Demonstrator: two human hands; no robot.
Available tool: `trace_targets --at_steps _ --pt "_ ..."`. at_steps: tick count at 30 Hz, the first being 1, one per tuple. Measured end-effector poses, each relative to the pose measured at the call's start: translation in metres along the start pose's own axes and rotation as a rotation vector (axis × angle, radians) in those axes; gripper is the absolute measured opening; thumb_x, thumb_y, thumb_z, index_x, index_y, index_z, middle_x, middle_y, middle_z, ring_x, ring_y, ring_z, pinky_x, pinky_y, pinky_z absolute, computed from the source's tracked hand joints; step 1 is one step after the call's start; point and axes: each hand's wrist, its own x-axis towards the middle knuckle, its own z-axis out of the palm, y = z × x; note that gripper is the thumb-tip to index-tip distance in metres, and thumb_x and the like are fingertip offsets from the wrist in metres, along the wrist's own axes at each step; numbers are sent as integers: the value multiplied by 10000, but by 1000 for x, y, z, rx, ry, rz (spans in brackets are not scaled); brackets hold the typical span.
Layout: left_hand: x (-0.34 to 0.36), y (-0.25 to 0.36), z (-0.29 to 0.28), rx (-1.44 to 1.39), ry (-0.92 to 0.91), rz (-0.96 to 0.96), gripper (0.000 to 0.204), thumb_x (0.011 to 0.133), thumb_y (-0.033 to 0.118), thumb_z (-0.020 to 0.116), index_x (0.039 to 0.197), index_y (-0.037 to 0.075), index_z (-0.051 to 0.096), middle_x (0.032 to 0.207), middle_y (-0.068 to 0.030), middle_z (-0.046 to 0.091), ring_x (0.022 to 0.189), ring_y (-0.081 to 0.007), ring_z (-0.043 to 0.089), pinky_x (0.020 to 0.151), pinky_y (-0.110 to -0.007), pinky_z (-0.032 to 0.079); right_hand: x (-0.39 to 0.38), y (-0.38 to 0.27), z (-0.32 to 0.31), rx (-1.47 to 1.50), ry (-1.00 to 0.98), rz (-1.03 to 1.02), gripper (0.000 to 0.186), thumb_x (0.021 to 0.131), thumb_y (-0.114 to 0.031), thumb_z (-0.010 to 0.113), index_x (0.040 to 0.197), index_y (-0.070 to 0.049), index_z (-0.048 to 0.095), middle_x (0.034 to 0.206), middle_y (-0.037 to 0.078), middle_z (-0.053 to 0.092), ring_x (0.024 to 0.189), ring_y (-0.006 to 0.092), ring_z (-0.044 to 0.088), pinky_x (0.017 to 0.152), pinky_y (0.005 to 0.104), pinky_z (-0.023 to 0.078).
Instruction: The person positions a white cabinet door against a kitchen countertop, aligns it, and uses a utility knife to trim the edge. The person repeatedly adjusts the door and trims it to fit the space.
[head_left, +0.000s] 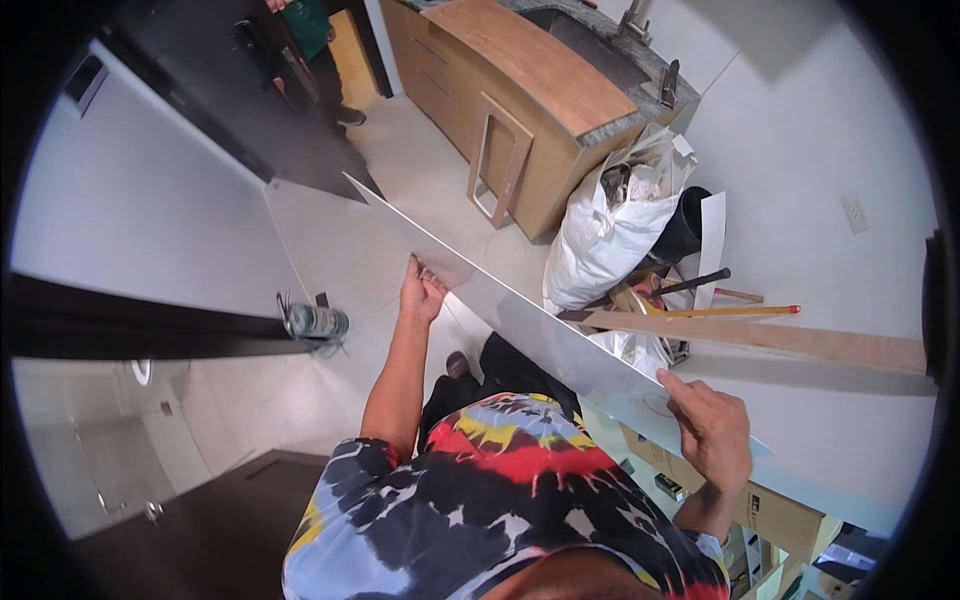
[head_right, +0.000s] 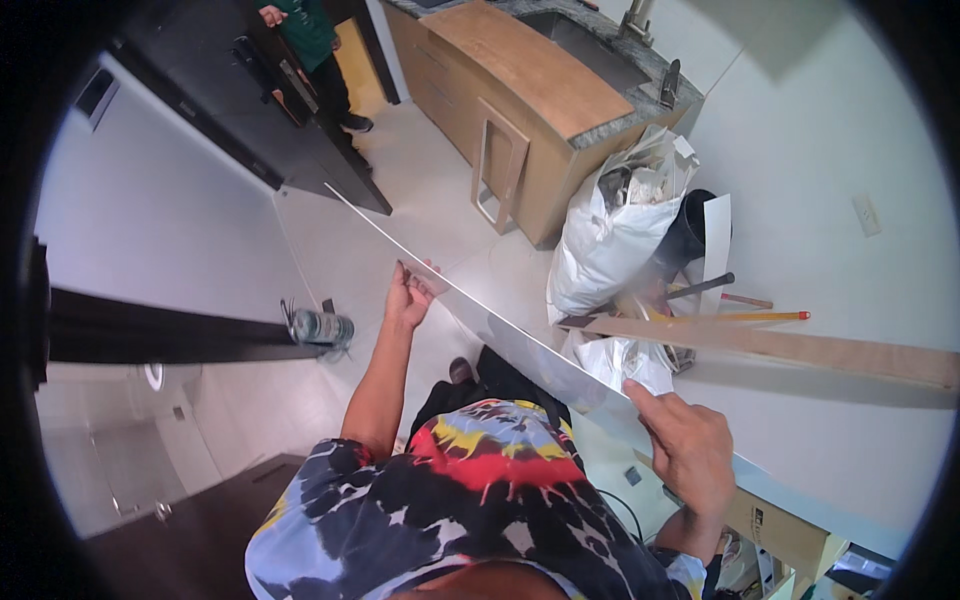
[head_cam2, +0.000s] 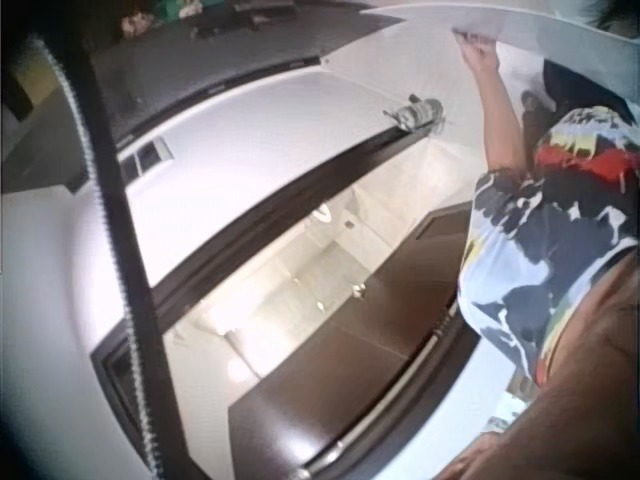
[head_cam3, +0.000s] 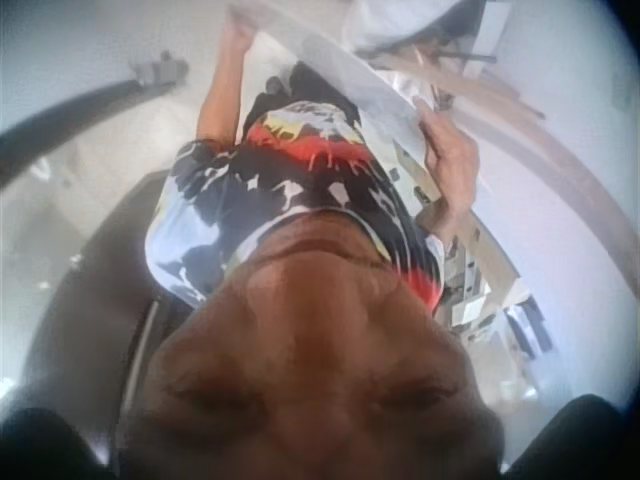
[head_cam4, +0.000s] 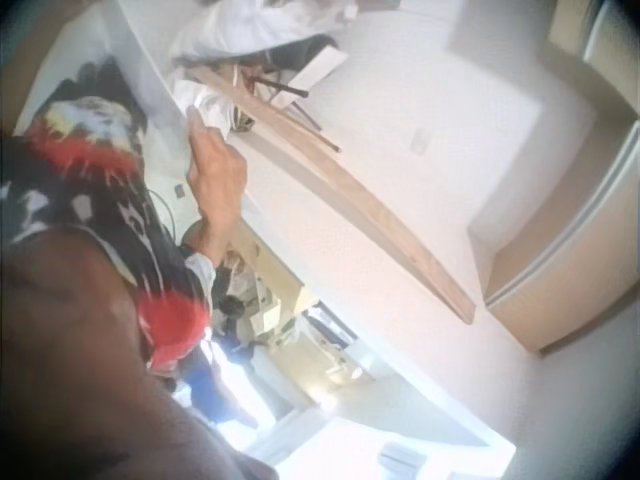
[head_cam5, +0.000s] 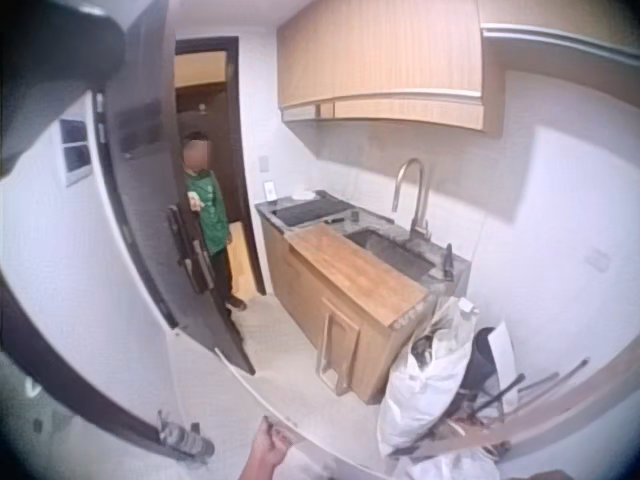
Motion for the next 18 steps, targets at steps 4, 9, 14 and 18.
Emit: trace_targets --at_steps 4,9,14,18 --pt "54 67 70 -10 -79 42 313 983 325 599 1203 104 572 1237 -59 610 1177 -265 569 1036 -445 460 78 -2 -5 26 92 216 432 804 15 659 1225 -81 653 750 152 596 637 324 602 607 400 482" --pt "147 135 115 197 -123 86 296 985 297 601 1207 103 573 1177 -36 614 1071 -175 591 938 -375 502 183 24 20 -24 295 300 379 857 -9 630 1235 -37 633 912 219 657 735 374 637 686 416 508" --pt "264 194 193 321 -143 108 267 1000 202 570 1220 51 580 1035 -17 644 869 -133 612 732 -315 540 318 54 28 -24 318 496 350 888 -47 606 1237 -38 630 1004 246 667 861 407 658 775 415 520" --pt "327 209 236 383 -235 196 424 955 149 632 1324 6 479 997 -49 647 731 -114 619 592 -254 545 369 77 13 29 310 491 389 880 -108 635 1264 -43 631 1040 224 694 876 315 695 791 383 523"
